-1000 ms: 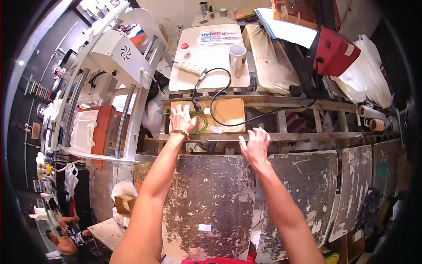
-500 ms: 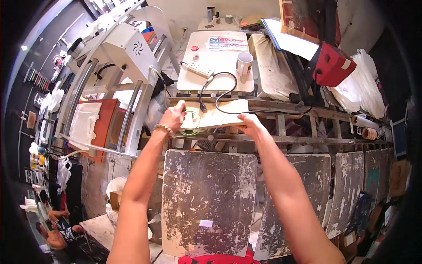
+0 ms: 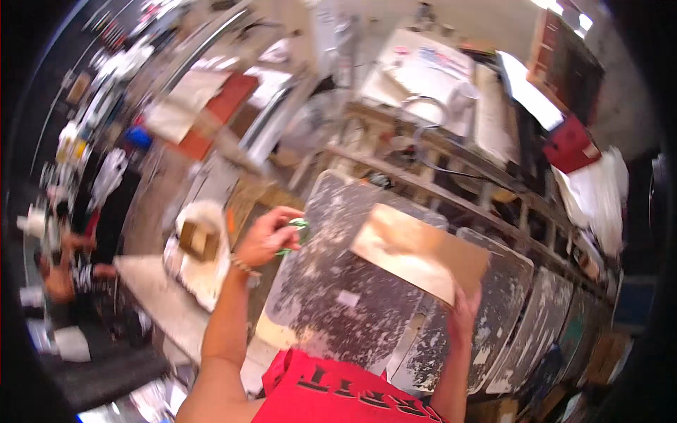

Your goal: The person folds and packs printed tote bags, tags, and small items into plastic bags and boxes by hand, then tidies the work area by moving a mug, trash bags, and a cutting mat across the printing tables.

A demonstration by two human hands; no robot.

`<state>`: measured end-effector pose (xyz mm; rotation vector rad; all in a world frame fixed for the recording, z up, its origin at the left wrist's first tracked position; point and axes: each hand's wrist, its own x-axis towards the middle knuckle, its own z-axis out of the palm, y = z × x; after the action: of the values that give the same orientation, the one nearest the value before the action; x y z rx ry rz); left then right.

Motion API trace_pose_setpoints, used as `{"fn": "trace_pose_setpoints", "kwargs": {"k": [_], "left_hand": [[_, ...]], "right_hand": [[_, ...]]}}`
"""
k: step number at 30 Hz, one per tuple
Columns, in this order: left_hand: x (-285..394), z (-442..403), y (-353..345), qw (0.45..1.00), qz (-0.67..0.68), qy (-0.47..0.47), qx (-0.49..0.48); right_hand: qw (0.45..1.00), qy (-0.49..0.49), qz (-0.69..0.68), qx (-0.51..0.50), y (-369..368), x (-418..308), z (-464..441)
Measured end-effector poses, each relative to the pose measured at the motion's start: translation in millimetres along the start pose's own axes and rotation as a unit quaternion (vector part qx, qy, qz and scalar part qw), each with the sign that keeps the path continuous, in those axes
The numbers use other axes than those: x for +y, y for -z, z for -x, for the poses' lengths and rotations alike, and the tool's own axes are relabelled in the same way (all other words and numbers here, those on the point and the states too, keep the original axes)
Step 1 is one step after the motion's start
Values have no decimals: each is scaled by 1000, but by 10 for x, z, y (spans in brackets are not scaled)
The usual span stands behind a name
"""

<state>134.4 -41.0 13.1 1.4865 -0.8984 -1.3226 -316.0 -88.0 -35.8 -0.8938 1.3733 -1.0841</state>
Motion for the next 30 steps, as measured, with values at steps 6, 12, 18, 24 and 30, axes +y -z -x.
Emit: {"fn": "trace_pose_setpoints", "kwargs": {"k": [6, 12, 18, 24, 30], "left_hand": [[-767, 911, -205, 968, 216, 103, 70], [-690, 1576, -330, 966, 235, 103, 6], [-977, 1805, -189, 952, 255, 114, 125], [-1081, 1496, -77, 997, -6, -20, 81], [-498, -306, -219, 982, -106, -153, 17]], "right_hand": [[997, -24, -35, 70, -218, -66, 1014], [993, -78, -94, 5, -1380, 275, 1645], [962, -82, -219, -138, -2149, 718, 2489], [969, -92, -180, -141, -1898, 1106, 2526], [985, 43, 146, -83, -1234, 1354, 1367]]}}
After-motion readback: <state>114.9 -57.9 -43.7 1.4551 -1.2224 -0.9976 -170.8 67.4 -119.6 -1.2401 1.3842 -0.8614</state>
